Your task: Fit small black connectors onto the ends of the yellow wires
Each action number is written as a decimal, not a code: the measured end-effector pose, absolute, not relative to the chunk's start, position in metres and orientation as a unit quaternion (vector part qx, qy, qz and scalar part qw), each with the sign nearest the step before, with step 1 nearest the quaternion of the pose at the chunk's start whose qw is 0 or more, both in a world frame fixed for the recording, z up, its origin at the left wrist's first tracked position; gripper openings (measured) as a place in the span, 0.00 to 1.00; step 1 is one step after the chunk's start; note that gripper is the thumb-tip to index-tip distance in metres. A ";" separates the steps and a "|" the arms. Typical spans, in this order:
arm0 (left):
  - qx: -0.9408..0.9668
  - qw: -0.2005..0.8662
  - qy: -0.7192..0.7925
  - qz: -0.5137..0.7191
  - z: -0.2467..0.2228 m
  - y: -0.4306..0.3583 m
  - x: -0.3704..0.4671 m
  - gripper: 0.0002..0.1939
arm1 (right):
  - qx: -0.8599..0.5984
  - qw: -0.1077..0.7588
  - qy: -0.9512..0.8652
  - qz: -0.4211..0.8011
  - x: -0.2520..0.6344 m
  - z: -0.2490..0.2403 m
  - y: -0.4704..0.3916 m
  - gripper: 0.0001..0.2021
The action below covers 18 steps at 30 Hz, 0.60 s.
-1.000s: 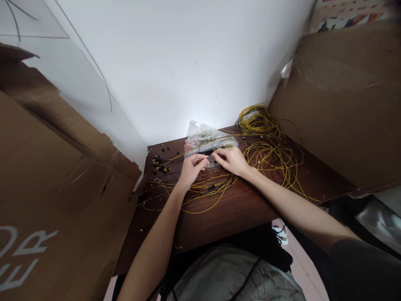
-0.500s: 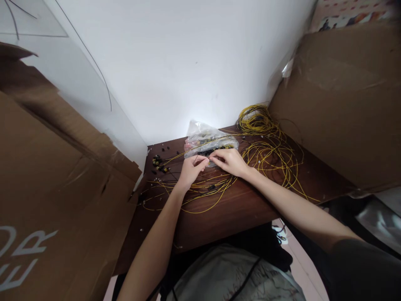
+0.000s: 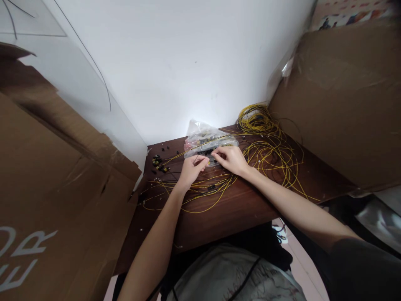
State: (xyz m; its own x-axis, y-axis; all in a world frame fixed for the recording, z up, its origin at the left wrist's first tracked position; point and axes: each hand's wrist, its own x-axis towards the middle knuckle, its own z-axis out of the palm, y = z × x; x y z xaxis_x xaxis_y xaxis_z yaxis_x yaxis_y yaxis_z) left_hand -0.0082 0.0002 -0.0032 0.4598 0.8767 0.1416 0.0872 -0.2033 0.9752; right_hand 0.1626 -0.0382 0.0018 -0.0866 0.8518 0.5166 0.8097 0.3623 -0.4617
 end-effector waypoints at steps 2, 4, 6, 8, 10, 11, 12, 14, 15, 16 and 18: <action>0.679 0.518 0.357 0.378 -0.004 0.001 -0.009 0.09 | -0.565 0.374 -0.735 0.030 0.163 0.002 -0.038 0.10; 0.680 0.518 0.355 0.378 -0.004 0.001 -0.009 0.09 | -0.561 0.372 -0.739 0.034 0.163 0.002 -0.038 0.10; 0.679 0.520 0.354 0.379 -0.005 0.002 -0.009 0.09 | -0.552 0.370 -0.746 0.038 0.164 0.003 -0.038 0.10; 0.676 0.524 0.354 0.379 -0.006 0.002 -0.009 0.09 | -0.540 0.371 -0.754 0.045 0.165 0.004 -0.039 0.10; 0.677 0.525 0.352 0.378 -0.006 0.002 -0.009 0.08 | -0.526 0.365 -0.766 0.056 0.165 0.005 -0.039 0.11; 0.678 0.525 0.350 0.377 -0.006 0.003 -0.009 0.08 | -0.519 0.359 -0.773 0.061 0.164 0.005 -0.039 0.11; 0.680 0.525 0.348 0.375 -0.006 0.003 -0.009 0.08 | -0.513 0.352 -0.780 0.065 0.164 0.005 -0.040 0.11; 0.683 0.523 0.345 0.374 -0.006 0.003 -0.010 0.09 | -0.505 0.341 -0.790 0.066 0.163 0.004 -0.040 0.11; 0.684 0.522 0.344 0.375 -0.006 0.003 -0.010 0.09 | -0.503 0.338 -0.793 0.064 0.163 0.003 -0.040 0.10; 0.685 0.521 0.343 0.375 -0.006 0.002 -0.010 0.09 | -0.504 0.338 -0.793 0.062 0.163 0.003 -0.040 0.10; 0.686 0.520 0.343 0.375 -0.006 0.002 -0.009 0.10 | -0.510 0.341 -0.788 0.056 0.163 0.002 -0.039 0.10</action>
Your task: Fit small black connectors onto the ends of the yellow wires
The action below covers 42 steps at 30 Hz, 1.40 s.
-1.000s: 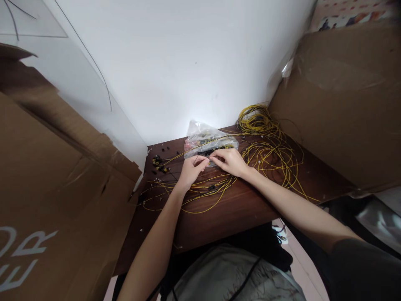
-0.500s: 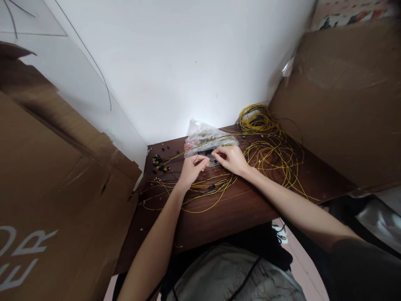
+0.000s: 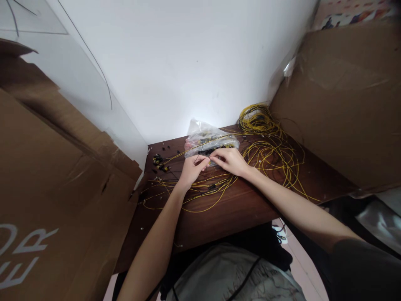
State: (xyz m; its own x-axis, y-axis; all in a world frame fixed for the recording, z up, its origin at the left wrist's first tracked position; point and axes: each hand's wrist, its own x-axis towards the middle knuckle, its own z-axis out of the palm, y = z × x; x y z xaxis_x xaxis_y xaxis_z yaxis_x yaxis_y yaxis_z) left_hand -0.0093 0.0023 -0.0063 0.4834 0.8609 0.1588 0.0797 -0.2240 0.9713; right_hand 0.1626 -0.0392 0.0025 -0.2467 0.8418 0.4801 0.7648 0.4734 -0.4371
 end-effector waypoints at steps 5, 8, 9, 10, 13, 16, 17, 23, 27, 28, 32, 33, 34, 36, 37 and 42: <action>0.687 0.515 0.349 0.376 -0.006 0.002 -0.009 0.10 | -0.538 0.363 -0.759 0.046 0.163 0.002 -0.038 0.10; 0.690 0.513 0.347 0.375 -0.007 0.002 -0.009 0.09 | -0.549 0.377 -0.745 0.041 0.163 0.002 -0.037 0.09; 0.691 0.513 0.347 0.374 -0.007 0.002 -0.009 0.09 | -0.553 0.383 -0.739 0.038 0.163 0.001 -0.037 0.08; 0.691 0.512 0.348 0.372 -0.007 0.002 -0.009 0.09 | -0.557 0.388 -0.733 0.036 0.164 0.001 -0.037 0.08; 0.692 0.511 0.349 0.372 -0.007 0.002 -0.009 0.09 | -0.571 0.400 -0.716 0.036 0.165 -0.001 -0.035 0.08; 0.688 0.514 0.352 0.373 -0.006 0.001 -0.009 0.09 | -0.566 0.401 -0.719 0.046 0.167 -0.002 -0.033 0.08; 0.684 0.516 0.355 0.373 -0.006 0.001 -0.009 0.09 | -0.560 0.403 -0.722 0.048 0.167 -0.002 -0.033 0.08; 0.680 0.519 0.357 0.375 -0.005 0.001 -0.008 0.09 | -0.511 0.409 -0.752 0.073 0.167 0.001 -0.035 0.12; 0.687 0.516 0.350 0.372 -0.005 0.001 -0.009 0.09 | -0.495 0.394 -0.770 0.074 0.165 0.003 -0.039 0.10; 0.689 0.516 0.349 0.371 -0.005 0.001 -0.009 0.09 | -0.491 0.388 -0.776 0.075 0.165 0.004 -0.039 0.10; 0.689 0.517 0.350 0.368 -0.005 0.000 -0.009 0.09 | -0.479 0.374 -0.790 0.076 0.164 0.004 -0.040 0.10; 0.688 0.518 0.350 0.368 -0.005 0.000 -0.009 0.09 | -0.479 0.374 -0.791 0.075 0.164 0.003 -0.039 0.10; 0.688 0.518 0.350 0.368 -0.005 0.000 -0.009 0.09 | -0.479 0.373 -0.791 0.073 0.164 0.003 -0.039 0.10; 0.691 0.515 0.349 0.368 -0.004 0.000 -0.009 0.09 | -0.479 0.374 -0.791 0.069 0.164 0.002 -0.039 0.10; 0.694 0.513 0.348 0.367 -0.004 0.000 -0.009 0.09 | -0.478 0.375 -0.791 0.067 0.163 0.002 -0.039 0.10; 0.707 0.504 0.348 0.353 -0.004 0.000 -0.009 0.11 | -0.482 0.390 -0.783 0.057 0.161 0.000 -0.039 0.08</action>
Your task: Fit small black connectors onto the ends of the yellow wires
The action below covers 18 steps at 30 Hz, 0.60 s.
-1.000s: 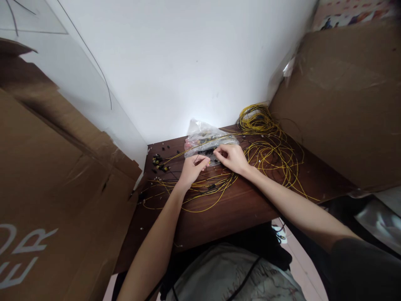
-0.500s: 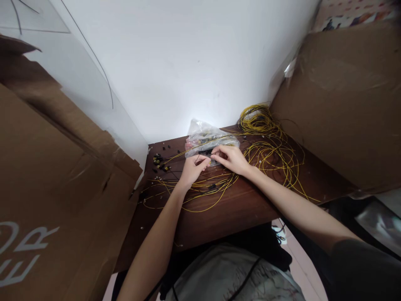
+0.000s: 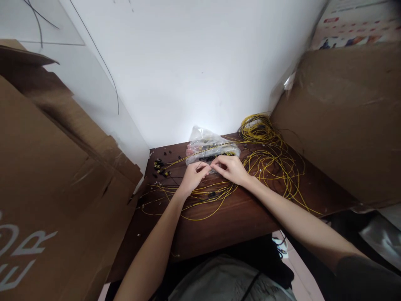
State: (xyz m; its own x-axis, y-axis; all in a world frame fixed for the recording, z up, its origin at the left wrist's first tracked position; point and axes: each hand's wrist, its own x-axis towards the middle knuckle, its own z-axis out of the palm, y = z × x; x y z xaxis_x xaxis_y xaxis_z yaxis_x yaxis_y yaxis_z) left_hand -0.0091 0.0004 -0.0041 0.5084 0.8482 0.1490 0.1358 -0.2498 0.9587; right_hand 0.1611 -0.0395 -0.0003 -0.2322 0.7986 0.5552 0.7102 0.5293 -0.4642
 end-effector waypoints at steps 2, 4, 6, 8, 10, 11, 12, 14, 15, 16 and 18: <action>0.711 0.506 0.346 0.346 -0.004 0.001 -0.009 0.10 | -0.490 0.405 -0.770 0.059 0.160 -0.001 -0.039 0.08; 0.711 0.511 0.344 0.339 -0.003 0.001 -0.009 0.09 | -0.501 0.432 -0.747 0.065 0.159 -0.002 -0.037 0.08; 0.713 0.513 0.341 0.335 -0.002 0.000 -0.009 0.09 | -0.510 0.459 -0.724 0.074 0.158 -0.003 -0.036 0.08; 0.716 0.513 0.338 0.333 -0.001 0.000 -0.009 0.10 | -0.514 0.470 -0.714 0.080 0.158 -0.003 -0.034 0.08; 0.717 0.513 0.335 0.332 -0.001 0.000 -0.009 0.11 | -0.510 0.469 -0.717 0.084 0.158 -0.003 -0.033 0.07; 0.717 0.513 0.334 0.333 -0.002 0.000 -0.010 0.10 | -0.507 0.467 -0.720 0.084 0.158 -0.003 -0.033 0.07; 0.717 0.513 0.334 0.333 -0.002 0.000 -0.010 0.10 | -0.504 0.464 -0.724 0.084 0.158 -0.003 -0.033 0.07; 0.718 0.513 0.333 0.332 -0.003 0.001 -0.010 0.10 | -0.500 0.458 -0.730 0.084 0.159 -0.003 -0.034 0.07; 0.719 0.512 0.334 0.331 -0.004 0.001 -0.010 0.10 | -0.499 0.453 -0.734 0.085 0.159 -0.003 -0.035 0.07; 0.720 0.511 0.335 0.330 -0.004 0.001 -0.010 0.10 | -0.498 0.445 -0.739 0.085 0.159 -0.003 -0.035 0.07; 0.722 0.508 0.335 0.330 -0.004 0.001 -0.010 0.10 | -0.494 0.425 -0.754 0.085 0.159 -0.004 -0.036 0.07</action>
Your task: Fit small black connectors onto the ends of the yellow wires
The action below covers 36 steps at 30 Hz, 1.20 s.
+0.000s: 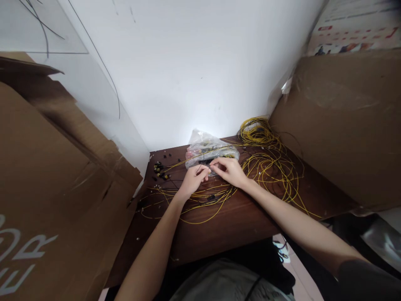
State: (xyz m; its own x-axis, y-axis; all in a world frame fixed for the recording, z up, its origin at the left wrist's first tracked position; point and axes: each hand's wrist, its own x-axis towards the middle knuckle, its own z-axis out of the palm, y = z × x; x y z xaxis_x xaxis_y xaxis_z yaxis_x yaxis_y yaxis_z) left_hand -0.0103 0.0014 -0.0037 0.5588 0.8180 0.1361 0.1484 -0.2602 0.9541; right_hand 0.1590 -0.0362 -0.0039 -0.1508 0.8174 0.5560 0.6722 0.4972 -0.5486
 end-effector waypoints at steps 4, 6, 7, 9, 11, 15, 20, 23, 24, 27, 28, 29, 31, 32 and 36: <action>0.723 0.504 0.338 0.330 -0.003 0.001 -0.010 0.11 | -0.489 0.397 -0.773 0.077 0.159 -0.004 -0.036 0.07; 0.725 0.500 0.340 0.329 -0.003 0.001 -0.010 0.11 | -0.494 0.395 -0.771 0.072 0.158 -0.003 -0.036 0.07; 0.727 0.498 0.339 0.329 -0.003 0.001 -0.009 0.11 | -0.499 0.395 -0.768 0.071 0.158 -0.003 -0.036 0.06; 0.733 0.492 0.336 0.327 -0.004 0.001 -0.009 0.12 | -0.509 0.397 -0.761 0.070 0.158 -0.002 -0.036 0.06; 0.738 0.487 0.334 0.325 -0.006 0.001 -0.008 0.13 | -0.516 0.400 -0.754 0.072 0.158 -0.002 -0.036 0.06; 0.739 0.486 0.333 0.326 -0.008 0.002 -0.008 0.13 | -0.530 0.411 -0.739 0.070 0.158 -0.003 -0.035 0.06; 0.737 0.482 0.348 0.321 -0.009 0.002 -0.007 0.14 | -0.548 0.411 -0.725 0.068 0.159 -0.002 -0.034 0.06; 0.747 0.475 0.339 0.319 -0.010 0.002 -0.007 0.13 | -0.565 0.412 -0.712 0.055 0.161 0.000 -0.034 0.07; 0.748 0.476 0.337 0.316 -0.010 0.002 -0.007 0.13 | -0.572 0.413 -0.707 0.051 0.162 0.000 -0.034 0.07; 0.747 0.483 0.334 0.310 -0.011 0.003 -0.007 0.13 | -0.579 0.415 -0.700 0.047 0.163 0.000 -0.034 0.07; 0.746 0.483 0.333 0.314 -0.012 0.003 -0.007 0.13 | -0.576 0.414 -0.703 0.049 0.164 0.000 -0.033 0.06; 0.745 0.482 0.331 0.320 -0.012 0.004 -0.008 0.13 | -0.571 0.413 -0.708 0.052 0.164 0.000 -0.033 0.06; 0.741 0.479 0.330 0.336 -0.013 0.004 -0.008 0.13 | -0.555 0.408 -0.723 0.060 0.165 0.000 -0.033 0.06; 0.738 0.478 0.331 0.343 -0.013 0.004 -0.008 0.13 | -0.545 0.405 -0.731 0.064 0.166 0.000 -0.032 0.05; 0.732 0.474 0.342 0.349 -0.013 0.004 -0.008 0.14 | -0.521 0.385 -0.758 0.073 0.167 0.001 -0.033 0.06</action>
